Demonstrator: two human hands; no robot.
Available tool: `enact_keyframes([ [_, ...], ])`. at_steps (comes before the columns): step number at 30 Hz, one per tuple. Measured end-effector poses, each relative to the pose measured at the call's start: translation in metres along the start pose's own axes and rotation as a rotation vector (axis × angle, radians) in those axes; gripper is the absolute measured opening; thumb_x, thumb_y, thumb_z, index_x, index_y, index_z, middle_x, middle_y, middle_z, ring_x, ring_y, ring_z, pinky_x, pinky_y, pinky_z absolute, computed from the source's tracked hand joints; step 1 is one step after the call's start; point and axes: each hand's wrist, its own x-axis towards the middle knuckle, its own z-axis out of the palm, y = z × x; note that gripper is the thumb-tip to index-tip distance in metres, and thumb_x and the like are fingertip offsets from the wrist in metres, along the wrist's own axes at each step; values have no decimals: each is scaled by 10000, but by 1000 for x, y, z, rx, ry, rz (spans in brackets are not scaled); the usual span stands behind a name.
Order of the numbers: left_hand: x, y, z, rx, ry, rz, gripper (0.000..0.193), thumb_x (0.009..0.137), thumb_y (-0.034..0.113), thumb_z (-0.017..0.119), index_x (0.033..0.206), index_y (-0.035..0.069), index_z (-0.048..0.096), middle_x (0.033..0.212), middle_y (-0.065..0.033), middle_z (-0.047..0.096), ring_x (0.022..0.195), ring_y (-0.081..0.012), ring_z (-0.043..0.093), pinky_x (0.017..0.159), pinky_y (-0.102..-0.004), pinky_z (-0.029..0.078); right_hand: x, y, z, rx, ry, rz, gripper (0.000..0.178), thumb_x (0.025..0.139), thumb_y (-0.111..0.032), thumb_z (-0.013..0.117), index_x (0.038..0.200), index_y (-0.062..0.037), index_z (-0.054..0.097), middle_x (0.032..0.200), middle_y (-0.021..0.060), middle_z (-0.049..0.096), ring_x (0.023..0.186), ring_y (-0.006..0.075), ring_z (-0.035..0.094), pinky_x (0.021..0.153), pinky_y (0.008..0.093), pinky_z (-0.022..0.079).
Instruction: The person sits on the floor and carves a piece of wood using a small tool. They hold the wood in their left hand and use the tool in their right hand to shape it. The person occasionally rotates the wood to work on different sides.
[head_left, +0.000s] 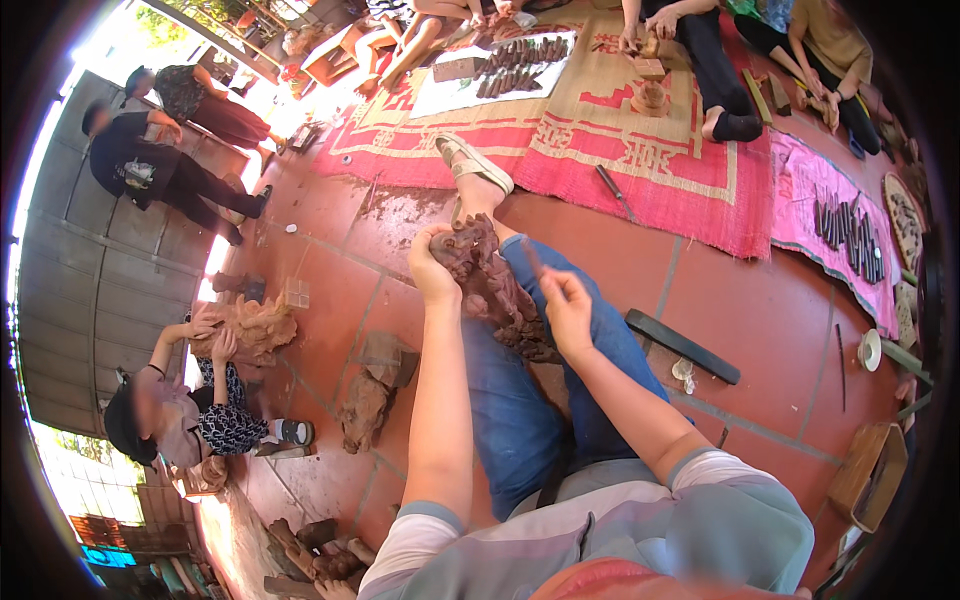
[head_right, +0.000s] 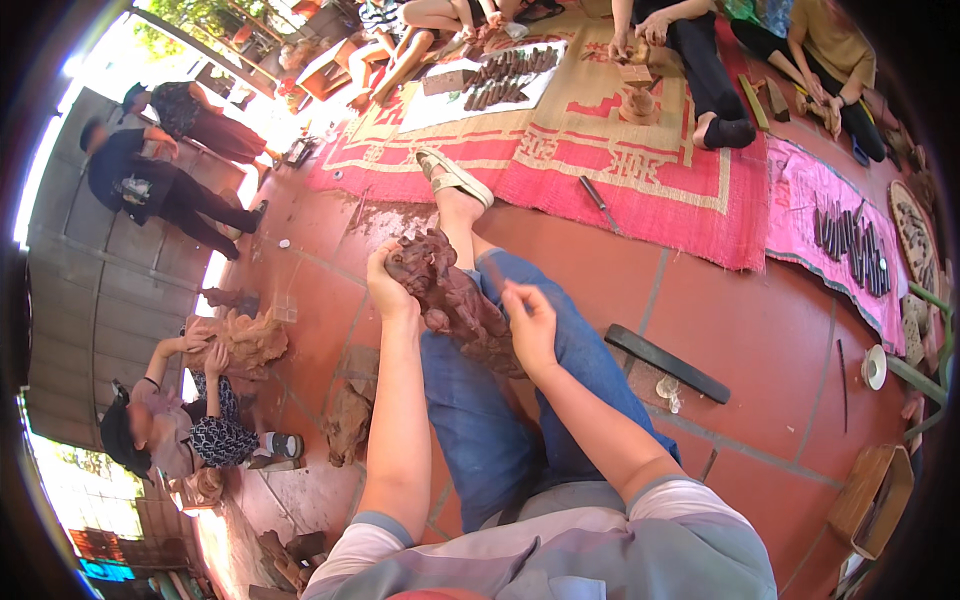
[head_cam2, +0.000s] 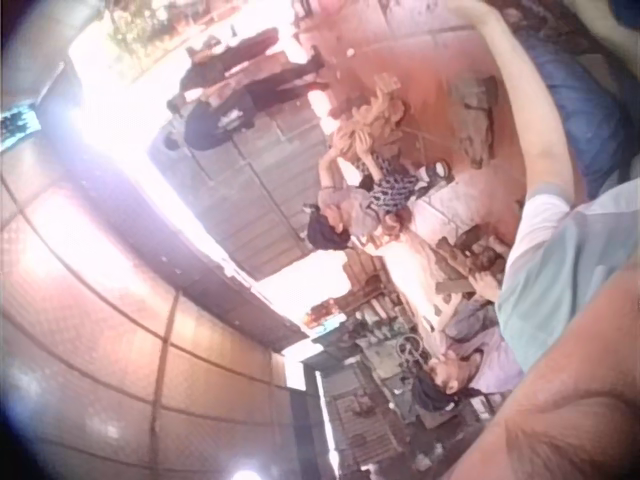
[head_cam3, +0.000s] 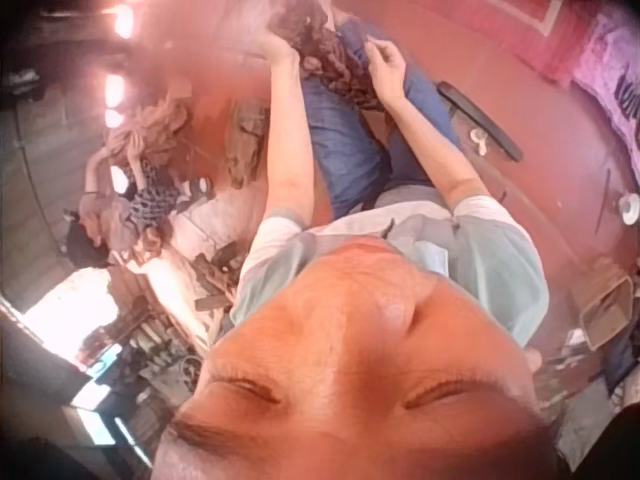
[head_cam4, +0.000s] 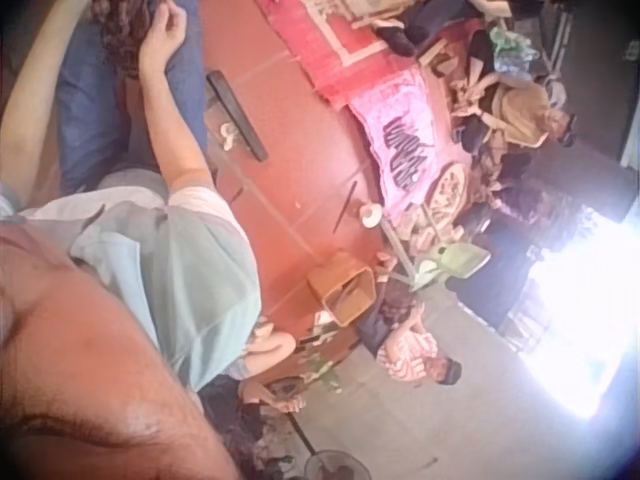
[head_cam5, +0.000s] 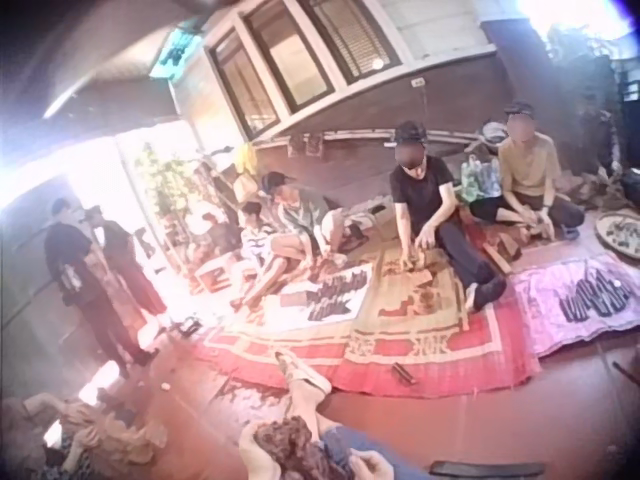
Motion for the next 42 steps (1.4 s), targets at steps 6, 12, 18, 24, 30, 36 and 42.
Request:
enact_keyframes([
  [6, -4, -3, 3, 36, -65, 11, 280, 871, 175, 370, 795, 29, 596, 770, -55, 605, 681, -123, 563, 623, -230, 442, 15, -90, 71, -103, -134, -608, 165, 839, -64, 610, 986, 5, 645, 811, 45, 594, 751, 126, 537, 663, 243, 430],
  [12, -2, 6, 5, -55, 7, 10, 276, 867, 160, 366, 800, 30, 601, 786, -76, 616, 697, -139, 575, 628, -241, 449, 14, 22, 9, -151, -68, -183, 161, 859, -78, 608, 978, 27, 633, 778, -15, 563, 732, 63, 507, 653, 212, 417],
  [18, -7, -2, 6, -1, 5, 7, 279, 859, 166, 369, 790, 37, 607, 769, -62, 603, 696, -141, 565, 641, -236, 440, 16, -73, 63, -7, -107, -466, 157, 843, -77, 615, 975, -1, 652, 822, 32, 600, 762, 95, 535, 683, 211, 413],
  [24, -5, 0, 0, -26, 10, 48, 288, 853, 183, 373, 772, 36, 607, 763, -46, 595, 699, -133, 552, 651, -239, 437, 28, 5, 7, -483, -94, -283, 153, 826, -117, 638, 935, -16, 677, 783, 52, 613, 734, 119, 566, 674, 245, 439],
  [30, -12, -7, -3, 87, 1, 99, 311, 860, 190, 362, 768, 30, 612, 769, -48, 598, 697, -124, 550, 638, -232, 428, 19, -74, 61, 141, -121, -341, 187, 850, -101, 619, 1012, -11, 644, 864, 31, 572, 760, 70, 506, 681, 187, 395],
  [36, -1, -9, 4, 16, 13, 86, 315, 864, 176, 356, 762, 28, 614, 754, -48, 590, 619, -114, 526, 566, -215, 401, 22, -9, 16, -379, -148, -339, 152, 844, -43, 607, 982, 14, 634, 860, 27, 556, 799, 84, 518, 705, 192, 402],
  [42, -7, -7, -9, 142, 7, 117, 313, 862, 159, 364, 758, 27, 627, 754, -58, 601, 681, -128, 546, 603, -228, 427, 3, -98, 62, 89, -132, -465, 145, 815, -19, 625, 956, -13, 658, 826, 30, 546, 756, 111, 529, 678, 209, 413],
])
